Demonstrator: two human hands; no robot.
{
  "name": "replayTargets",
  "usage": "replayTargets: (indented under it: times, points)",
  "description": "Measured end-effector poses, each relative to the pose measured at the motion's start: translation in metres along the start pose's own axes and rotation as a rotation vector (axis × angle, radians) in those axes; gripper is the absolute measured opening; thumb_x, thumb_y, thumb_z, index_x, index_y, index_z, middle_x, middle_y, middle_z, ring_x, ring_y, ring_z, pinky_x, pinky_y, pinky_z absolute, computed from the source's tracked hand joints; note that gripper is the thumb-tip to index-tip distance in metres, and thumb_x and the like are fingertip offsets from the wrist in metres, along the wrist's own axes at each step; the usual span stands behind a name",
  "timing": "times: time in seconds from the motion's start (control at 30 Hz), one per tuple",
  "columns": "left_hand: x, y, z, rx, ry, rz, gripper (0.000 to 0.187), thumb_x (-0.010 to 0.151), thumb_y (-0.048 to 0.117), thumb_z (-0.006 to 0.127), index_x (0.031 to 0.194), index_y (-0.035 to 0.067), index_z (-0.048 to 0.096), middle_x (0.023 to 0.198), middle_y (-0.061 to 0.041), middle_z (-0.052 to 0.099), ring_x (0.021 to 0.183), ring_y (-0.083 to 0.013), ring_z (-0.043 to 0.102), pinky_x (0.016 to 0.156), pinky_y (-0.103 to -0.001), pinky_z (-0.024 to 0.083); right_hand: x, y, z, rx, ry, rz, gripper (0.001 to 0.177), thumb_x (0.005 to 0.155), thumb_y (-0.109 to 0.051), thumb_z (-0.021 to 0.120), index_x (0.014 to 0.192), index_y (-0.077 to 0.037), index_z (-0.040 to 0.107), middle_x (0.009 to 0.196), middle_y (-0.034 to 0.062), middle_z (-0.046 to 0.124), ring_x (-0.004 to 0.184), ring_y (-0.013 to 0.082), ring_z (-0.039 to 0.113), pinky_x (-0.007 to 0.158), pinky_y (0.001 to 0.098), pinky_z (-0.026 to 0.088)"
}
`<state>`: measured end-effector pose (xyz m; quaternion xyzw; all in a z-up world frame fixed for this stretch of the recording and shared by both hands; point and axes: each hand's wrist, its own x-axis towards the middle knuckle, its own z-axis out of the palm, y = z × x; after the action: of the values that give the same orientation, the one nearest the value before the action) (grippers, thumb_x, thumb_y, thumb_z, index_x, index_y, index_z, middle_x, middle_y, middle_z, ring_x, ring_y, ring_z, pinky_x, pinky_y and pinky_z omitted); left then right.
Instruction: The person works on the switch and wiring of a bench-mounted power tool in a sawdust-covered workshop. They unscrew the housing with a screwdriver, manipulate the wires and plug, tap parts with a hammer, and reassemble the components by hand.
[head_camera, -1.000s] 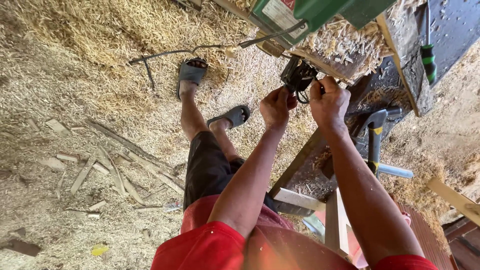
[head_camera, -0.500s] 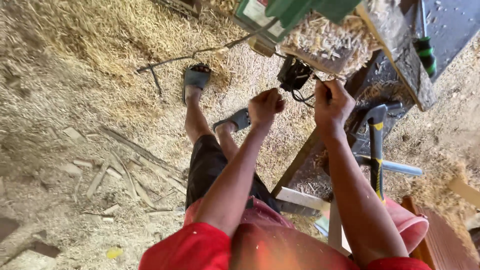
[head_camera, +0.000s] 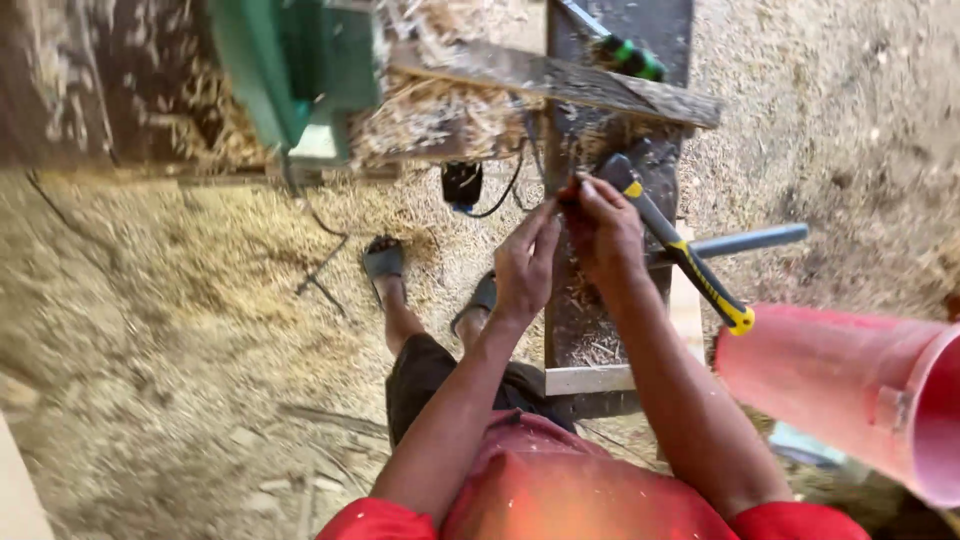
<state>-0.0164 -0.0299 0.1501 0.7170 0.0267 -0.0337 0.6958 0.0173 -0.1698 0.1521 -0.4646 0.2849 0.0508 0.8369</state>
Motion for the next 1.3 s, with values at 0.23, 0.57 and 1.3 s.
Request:
replayTargets:
  times: [0.23,0.57,1.3]
  points:
    - [0.035,0.005,0.027,0.011,0.174,-0.274,0.044,0.100,0.038,0.060,0.132,0.009,0.068,0.117,-0.013,0.076,0.104,-0.0238,0.074,0.083,-0.035,0.060,-0.034,0.011,0.028,0.064,-0.005,-0.094,0.034,0.102,-0.005,0.059,0.133,0.007,0.067,0.122,0.0141,0.072,0.107,0.0195,0.068,0.095,0.0296,0.056]
    - [0.046,-0.020,0.022,0.375,-0.090,0.169,0.033,0.114,0.032,0.050,0.106,0.008,0.072,0.073,-0.008,0.062,0.067,-0.0212,0.058,0.072,-0.038,0.051,-0.013,-0.053,-0.057,-0.518,0.282,-0.380,0.022,0.092,0.001,0.058,0.104,-0.001,0.077,0.100,0.0098,0.077,0.090,0.0163,0.071,0.084,0.0288,0.058]
    - [0.036,-0.040,0.014,0.581,-0.419,0.074,0.039,0.113,0.030,0.044,0.131,0.001,0.062,0.080,-0.012,0.068,0.065,-0.0211,0.068,0.055,-0.032,0.062,0.146,-0.176,0.008,-1.479,-0.049,-0.375,0.031,0.106,-0.017,0.045,0.130,-0.007,0.062,0.086,0.0027,0.056,0.059,0.0168,0.049,0.046,0.0338,0.041]
